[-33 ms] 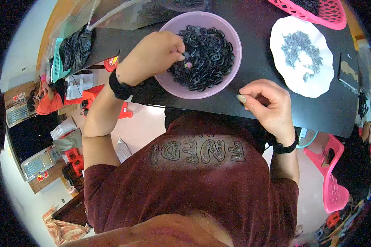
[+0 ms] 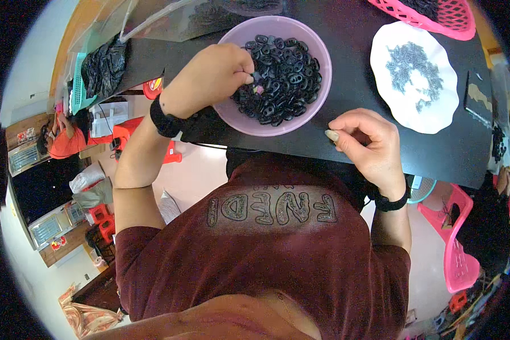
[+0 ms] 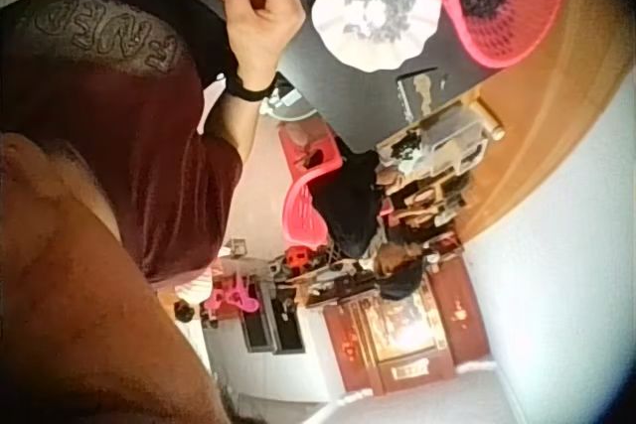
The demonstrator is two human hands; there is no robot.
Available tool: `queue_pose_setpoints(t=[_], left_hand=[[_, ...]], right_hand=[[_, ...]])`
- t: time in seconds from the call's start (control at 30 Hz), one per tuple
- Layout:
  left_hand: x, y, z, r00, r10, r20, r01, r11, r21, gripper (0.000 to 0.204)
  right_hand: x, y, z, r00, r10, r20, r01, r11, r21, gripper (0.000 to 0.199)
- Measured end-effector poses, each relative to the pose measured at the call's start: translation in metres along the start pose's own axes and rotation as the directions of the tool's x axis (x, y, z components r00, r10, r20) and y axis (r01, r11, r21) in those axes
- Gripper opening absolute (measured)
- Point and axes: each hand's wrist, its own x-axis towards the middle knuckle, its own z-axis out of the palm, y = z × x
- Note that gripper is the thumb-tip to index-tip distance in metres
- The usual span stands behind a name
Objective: The person assembles cord locks by taking parts from bowls and inserting small springs into the plastic lock bodies by hand.
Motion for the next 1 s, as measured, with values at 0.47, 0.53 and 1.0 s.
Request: queue_pose_setpoints(t=[0.47, 0.53, 1.0], left_hand=[[-0.001, 0.042, -0.012, 0.969, -0.183, -0.164, -0.084, 0.379, -0.921, 0.018], [-0.005, 0.057, -0.015, 0.948, -0.274, -0.164, -0.123, 0.159, -0.98, 0.02], [-0.016, 0.077, -0.002, 0.917, -0.281, -0.283, -0.274, 0.073, -0.959, 0.018]], right_hand=[[0.031, -0.056, 0.023, 0.95, -0.272, -0.153, 0.307, 0.897, 0.318, 0.012], [0.044, -0.051, 0.034, 0.901, -0.376, -0.219, 0.432, 0.831, 0.35, 0.015], [0.065, -0.027, 0.077, 0.814, -0.426, -0.395, 0.576, 0.683, 0.449, 0.015]])
